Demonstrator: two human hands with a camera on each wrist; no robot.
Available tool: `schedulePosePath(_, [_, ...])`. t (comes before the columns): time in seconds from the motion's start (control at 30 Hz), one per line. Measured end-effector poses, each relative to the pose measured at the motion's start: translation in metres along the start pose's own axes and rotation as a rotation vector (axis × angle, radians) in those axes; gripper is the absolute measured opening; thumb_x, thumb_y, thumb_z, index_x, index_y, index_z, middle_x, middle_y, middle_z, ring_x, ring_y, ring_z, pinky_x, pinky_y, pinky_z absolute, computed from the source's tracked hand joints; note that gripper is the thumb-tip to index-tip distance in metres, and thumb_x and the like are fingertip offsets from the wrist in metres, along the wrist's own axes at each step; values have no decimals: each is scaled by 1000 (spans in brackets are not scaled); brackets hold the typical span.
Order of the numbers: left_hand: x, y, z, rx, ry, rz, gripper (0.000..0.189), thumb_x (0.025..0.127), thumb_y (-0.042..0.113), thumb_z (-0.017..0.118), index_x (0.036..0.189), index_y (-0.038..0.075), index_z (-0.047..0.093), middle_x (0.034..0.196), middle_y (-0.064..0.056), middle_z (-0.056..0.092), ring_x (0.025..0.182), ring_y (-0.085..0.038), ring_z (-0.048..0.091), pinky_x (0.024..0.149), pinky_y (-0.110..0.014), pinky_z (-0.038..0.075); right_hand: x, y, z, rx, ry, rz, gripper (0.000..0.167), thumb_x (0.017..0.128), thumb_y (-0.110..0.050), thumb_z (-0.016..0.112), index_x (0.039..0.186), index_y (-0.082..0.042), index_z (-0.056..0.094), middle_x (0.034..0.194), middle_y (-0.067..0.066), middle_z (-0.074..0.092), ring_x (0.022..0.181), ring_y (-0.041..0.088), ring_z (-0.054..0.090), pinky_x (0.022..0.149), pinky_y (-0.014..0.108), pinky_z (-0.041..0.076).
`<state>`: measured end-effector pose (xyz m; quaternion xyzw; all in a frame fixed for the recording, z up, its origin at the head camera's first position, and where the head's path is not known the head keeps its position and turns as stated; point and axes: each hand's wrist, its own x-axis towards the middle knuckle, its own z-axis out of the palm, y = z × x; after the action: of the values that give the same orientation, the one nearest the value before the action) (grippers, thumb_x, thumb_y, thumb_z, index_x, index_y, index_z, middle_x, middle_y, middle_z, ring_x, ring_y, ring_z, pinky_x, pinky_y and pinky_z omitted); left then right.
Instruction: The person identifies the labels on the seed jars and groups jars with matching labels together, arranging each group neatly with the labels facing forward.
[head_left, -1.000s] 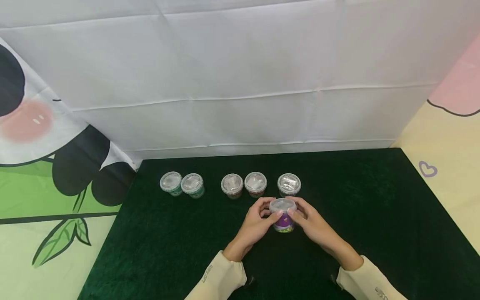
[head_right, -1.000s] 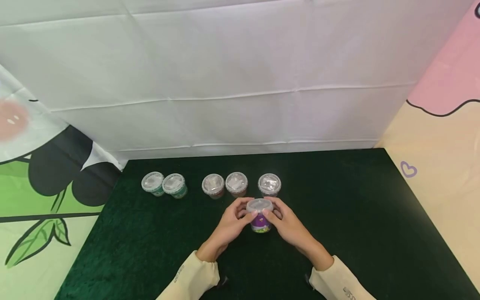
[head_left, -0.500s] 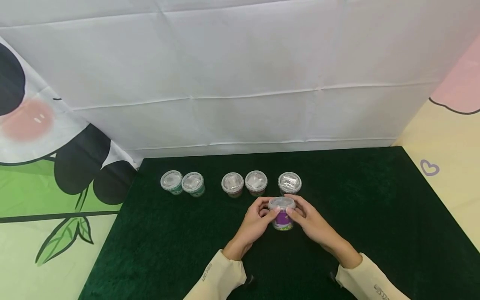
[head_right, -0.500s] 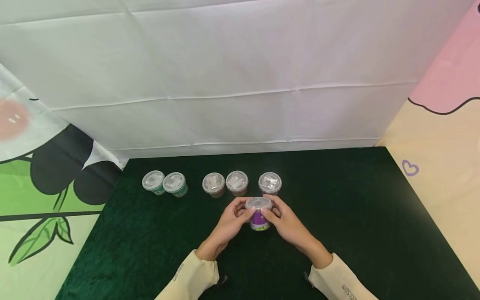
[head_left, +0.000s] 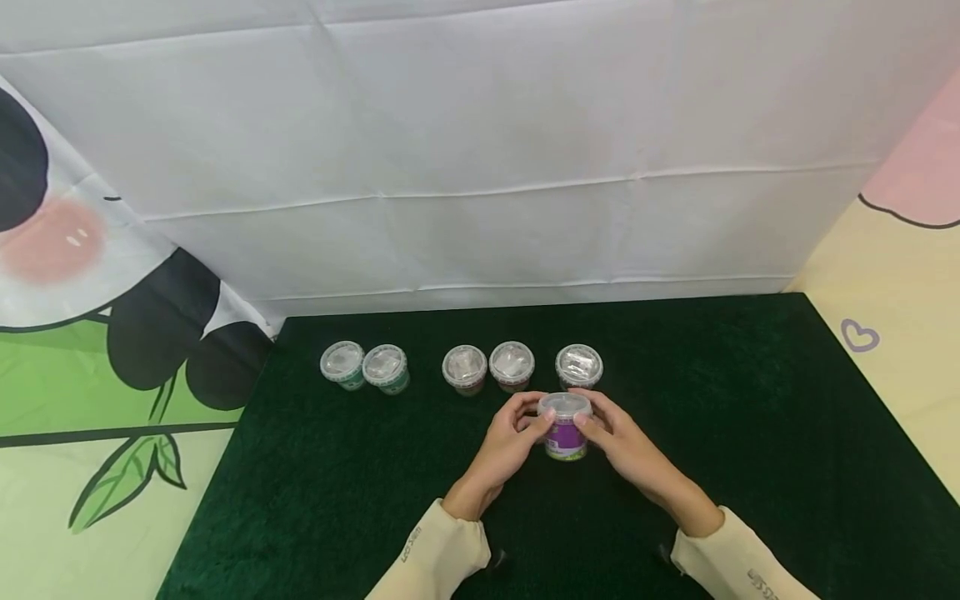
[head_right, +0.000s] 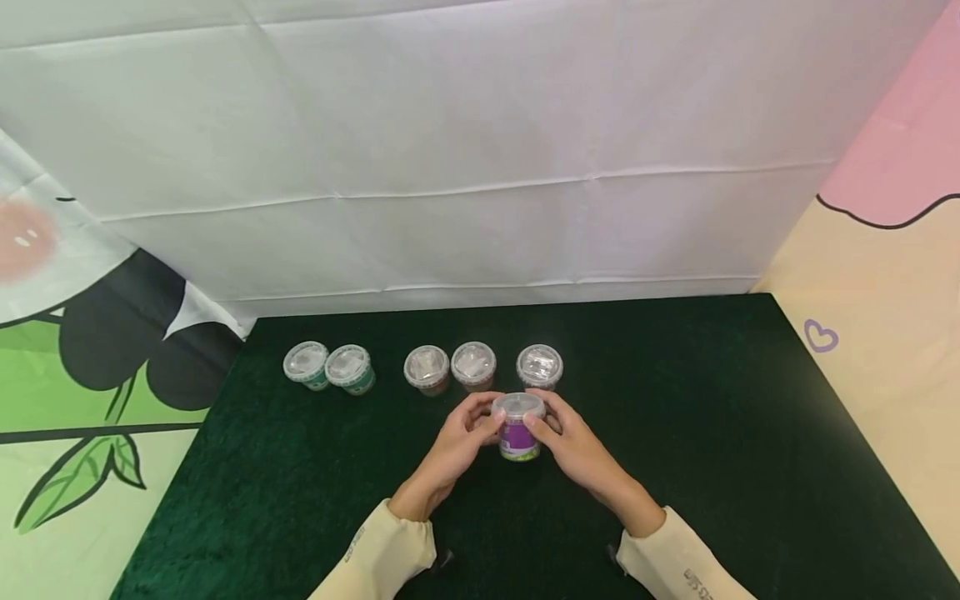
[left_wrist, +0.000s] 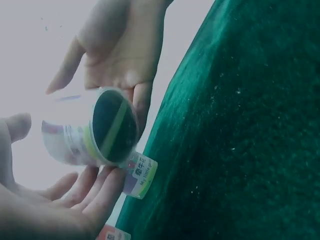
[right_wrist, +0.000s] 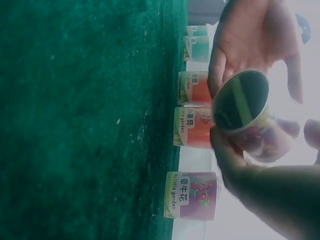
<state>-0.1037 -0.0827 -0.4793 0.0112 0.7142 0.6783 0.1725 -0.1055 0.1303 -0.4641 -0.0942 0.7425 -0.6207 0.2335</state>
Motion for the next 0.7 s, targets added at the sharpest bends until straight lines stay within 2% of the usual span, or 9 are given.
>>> schedulePosePath(0.1, [-1,1,-1,-23,-26,1,51,109,33,62,151,7,52,141,-14,60,124,-27,65,107,-42,55,-1,-1,-1,10,-7,2,61,113,-31,48,165,-6,26,166,30,30,151,51,34,121,67,33])
schedulePosePath(0.33, [-1,2,2,4,22,4,47,105,34,67,144,9,57,137,-9,63,116,-21,66,99,-39,56,0,-2,0,-23,32,-7,59,112,-29,53,162,-6,31,162,28,37,148,48,42,119,65,38])
schedulePosePath(0.5, [-2,2,0,-41,-27,-4,49,109,33,61,149,6,52,142,-14,58,123,-26,65,106,-42,55,-2,-2,-4,1,-3,-12,58,113,-30,48,163,-5,30,163,29,35,149,50,39,120,67,35])
schedulePosePath(0.6, [-3,3,-1,-56,-41,2,49,109,32,60,150,5,52,141,-16,58,125,-28,65,106,-41,56,-3,-3,-5,26,-20,-12,59,114,-30,47,164,-5,28,164,29,34,150,51,36,121,68,33])
schedulePosePath(0.7, [-2,4,1,-49,-13,12,47,108,30,63,147,5,55,137,-15,59,120,-26,67,103,-39,58,-3,-4,-5,27,-7,-7,59,114,-30,47,164,-6,28,163,28,34,150,50,37,121,67,33])
